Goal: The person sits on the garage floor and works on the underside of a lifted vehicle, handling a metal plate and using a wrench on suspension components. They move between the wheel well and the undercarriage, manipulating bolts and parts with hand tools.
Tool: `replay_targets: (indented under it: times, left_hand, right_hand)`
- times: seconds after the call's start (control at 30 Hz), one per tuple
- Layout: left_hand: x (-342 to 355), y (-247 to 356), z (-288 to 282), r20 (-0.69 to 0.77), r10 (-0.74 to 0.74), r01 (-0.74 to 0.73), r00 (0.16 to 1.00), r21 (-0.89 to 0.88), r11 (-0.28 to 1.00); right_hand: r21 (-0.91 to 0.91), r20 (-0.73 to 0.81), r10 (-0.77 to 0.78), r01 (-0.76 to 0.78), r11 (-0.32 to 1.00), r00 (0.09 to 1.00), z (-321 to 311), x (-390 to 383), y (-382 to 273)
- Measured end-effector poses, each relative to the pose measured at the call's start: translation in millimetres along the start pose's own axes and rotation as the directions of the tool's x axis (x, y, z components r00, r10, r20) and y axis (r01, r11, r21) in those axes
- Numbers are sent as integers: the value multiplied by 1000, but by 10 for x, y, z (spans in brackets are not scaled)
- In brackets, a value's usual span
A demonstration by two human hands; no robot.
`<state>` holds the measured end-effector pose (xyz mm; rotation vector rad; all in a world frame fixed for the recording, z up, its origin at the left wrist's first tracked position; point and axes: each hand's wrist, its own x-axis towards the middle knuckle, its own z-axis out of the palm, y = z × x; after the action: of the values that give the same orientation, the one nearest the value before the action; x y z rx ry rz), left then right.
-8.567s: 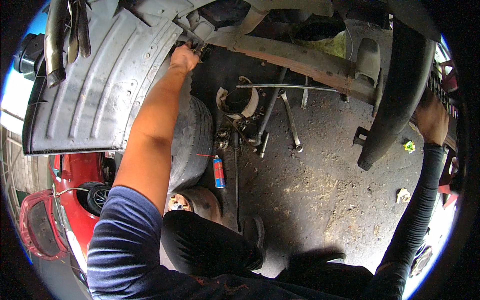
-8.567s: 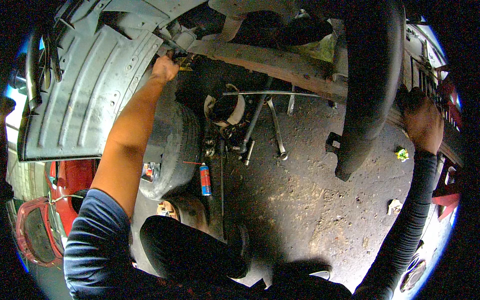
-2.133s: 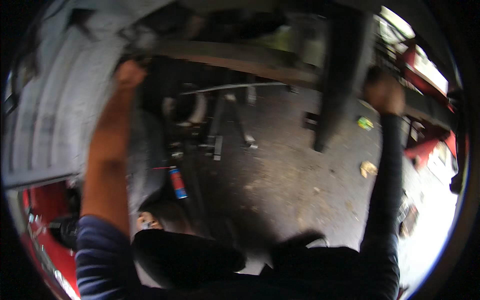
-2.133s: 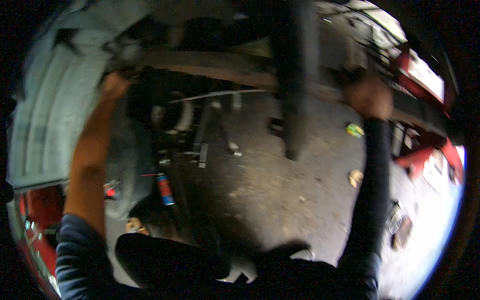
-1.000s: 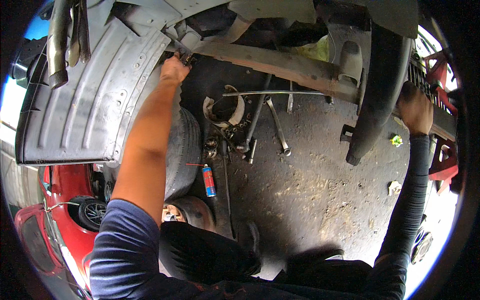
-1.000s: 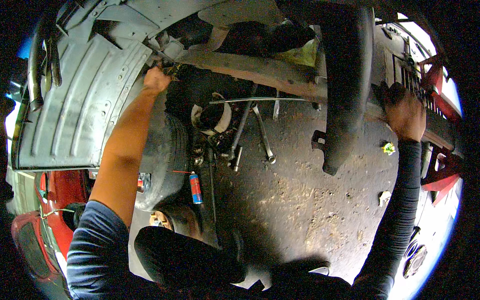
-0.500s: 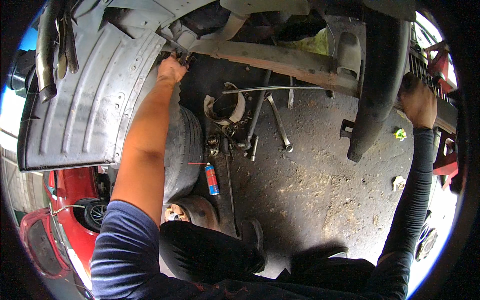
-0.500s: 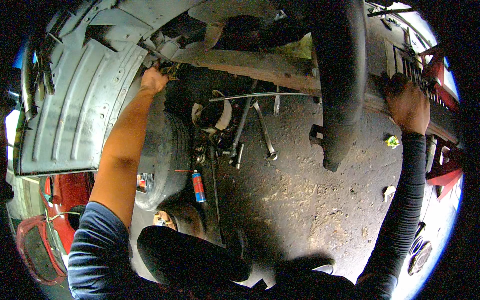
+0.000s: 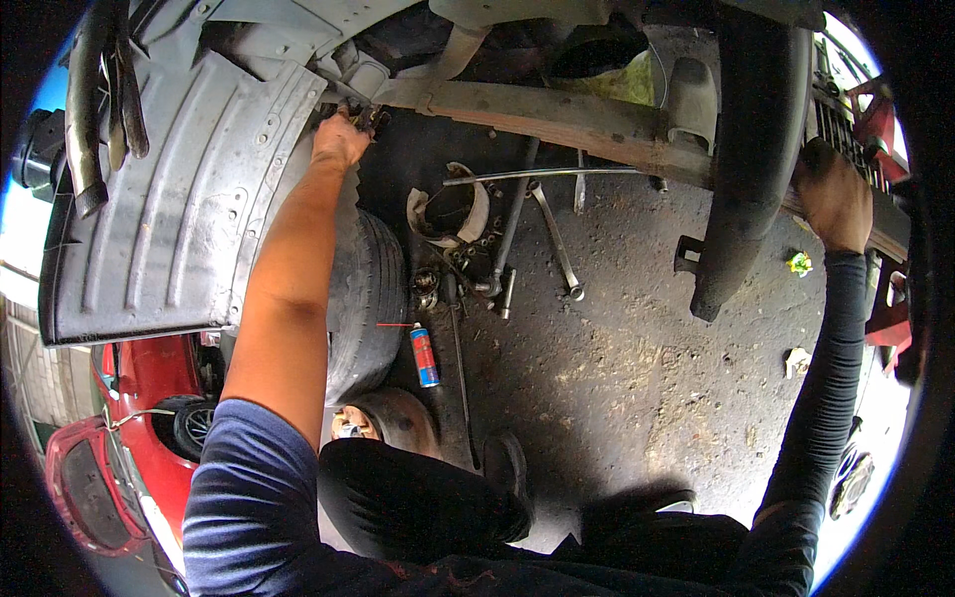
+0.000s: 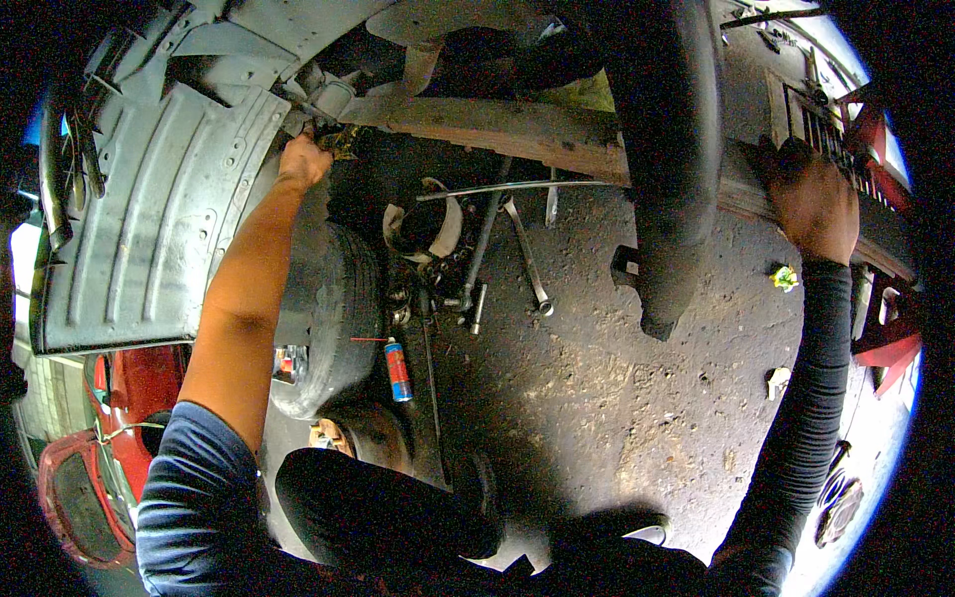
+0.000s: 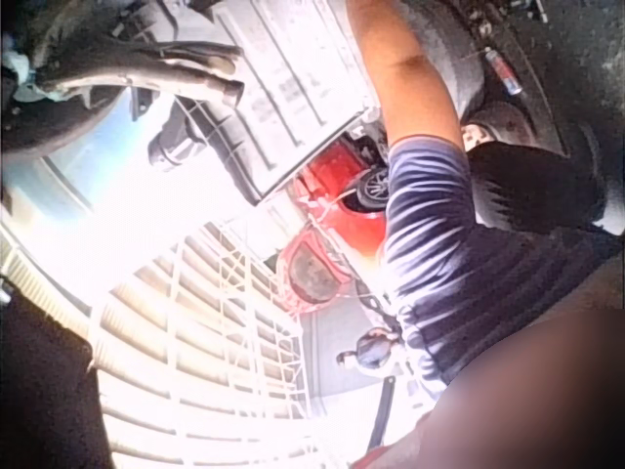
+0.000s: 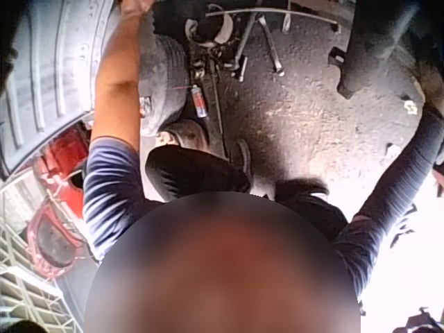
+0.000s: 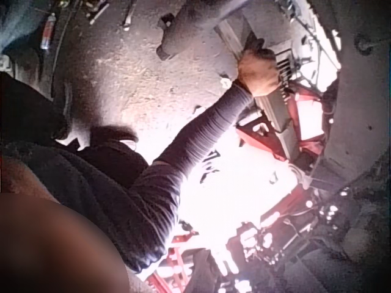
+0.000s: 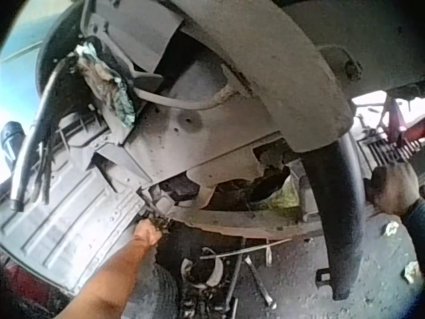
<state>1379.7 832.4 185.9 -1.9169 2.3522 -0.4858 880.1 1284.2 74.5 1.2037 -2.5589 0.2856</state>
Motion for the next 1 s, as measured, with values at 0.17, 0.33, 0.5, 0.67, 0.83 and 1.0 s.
replay_targets:
  times: [0.17,0.33,0.5,0.67,0.83,1.0]
  left_hand:
    - [53,-38,50,0,-1,1,1000,29,1000]
    - [233,-164,212,-8,13,-12,1000,80,997]
    - [242,-176,203,-1,46,-46,999,118,992]
    - [13,-26,23,-11,-23,23,1000,-23,999]
    - [-57,28,-30,-28,-27,26,999,-35,999]
    - [-29,7,-14,-13,-15,15,1000,-11,1000]
  right_hand:
    - [-5,9,10,-10,1000,1000,-10,0,-12]
    - [50,-13,18,-18,999,1000,-14,-7,-12]
    - [27,-8,12,-12,1000,1000,11,9,1]
    - [-7,-21,-25,25,1000,999,42,8,34]
    - [1,-32,-41,41,999,999,64,7,47]
    - [8,-93,-45,46,999,995,63,-7,34]
